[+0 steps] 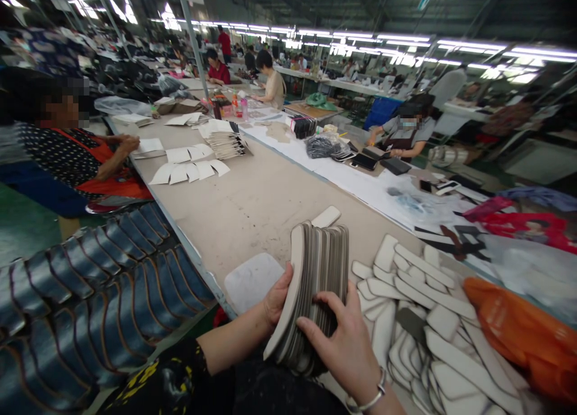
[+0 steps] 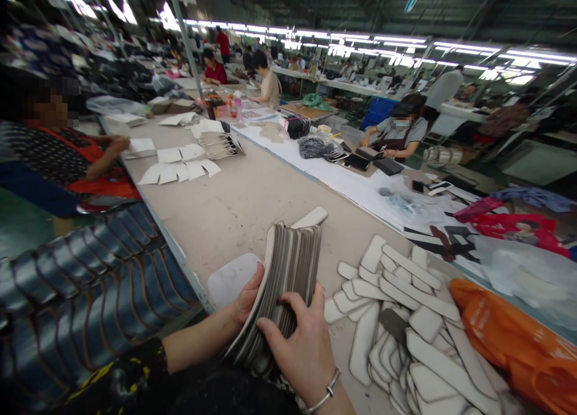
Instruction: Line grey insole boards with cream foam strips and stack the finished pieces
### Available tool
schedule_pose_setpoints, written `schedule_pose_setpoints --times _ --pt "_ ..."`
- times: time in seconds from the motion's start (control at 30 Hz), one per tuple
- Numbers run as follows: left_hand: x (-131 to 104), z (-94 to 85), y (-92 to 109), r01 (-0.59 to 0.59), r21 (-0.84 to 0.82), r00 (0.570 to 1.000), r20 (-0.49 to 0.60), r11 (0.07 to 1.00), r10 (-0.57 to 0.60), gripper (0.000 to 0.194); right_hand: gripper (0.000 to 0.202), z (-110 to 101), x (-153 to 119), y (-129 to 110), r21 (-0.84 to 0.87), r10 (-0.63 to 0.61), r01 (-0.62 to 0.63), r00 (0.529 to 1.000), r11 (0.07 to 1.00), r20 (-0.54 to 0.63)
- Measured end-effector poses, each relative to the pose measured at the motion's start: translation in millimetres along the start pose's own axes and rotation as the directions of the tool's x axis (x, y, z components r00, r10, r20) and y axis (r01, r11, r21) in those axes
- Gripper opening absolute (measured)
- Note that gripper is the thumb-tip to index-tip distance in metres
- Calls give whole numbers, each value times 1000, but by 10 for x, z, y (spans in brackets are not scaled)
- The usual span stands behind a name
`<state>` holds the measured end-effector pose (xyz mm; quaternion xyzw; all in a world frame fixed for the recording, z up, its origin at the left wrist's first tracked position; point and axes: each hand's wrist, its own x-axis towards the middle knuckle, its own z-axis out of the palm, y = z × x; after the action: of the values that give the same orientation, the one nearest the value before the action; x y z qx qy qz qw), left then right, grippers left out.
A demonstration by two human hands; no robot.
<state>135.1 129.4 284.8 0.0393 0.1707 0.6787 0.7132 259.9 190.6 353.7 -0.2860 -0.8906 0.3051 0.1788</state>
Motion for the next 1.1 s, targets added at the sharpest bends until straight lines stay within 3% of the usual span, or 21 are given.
schedule_pose_setpoints --times 0.5,0.6,0.73,0.83,0.97,1.1 --pt "80 -101 32 79 -84 997 0 993 -79 88 34 48 12 71 47 116 -117 993 992 38" --pt "114 -127 26 103 -52 993 -50 993 -106 87 46 124 12 158 89 156 -156 988 984 3" --pt "188 -214 -22 95 94 976 -205 991 -74 73 85 347 13 395 190 201 -195 979 962 -15" --pt "265 -322 -97 137 168 958 -273 976 -87 67 105 583 5 649 247 301 -284 953 927 -32" --pt "418 -461 -259 207 212 946 -293 955 -140 65 103 772 -43 971 259 401 -369 912 893 -84" --pt "539 -644 -414 245 317 937 -322 916 -139 55 102 674 -234 1256 108 396 -387 915 916 -81"
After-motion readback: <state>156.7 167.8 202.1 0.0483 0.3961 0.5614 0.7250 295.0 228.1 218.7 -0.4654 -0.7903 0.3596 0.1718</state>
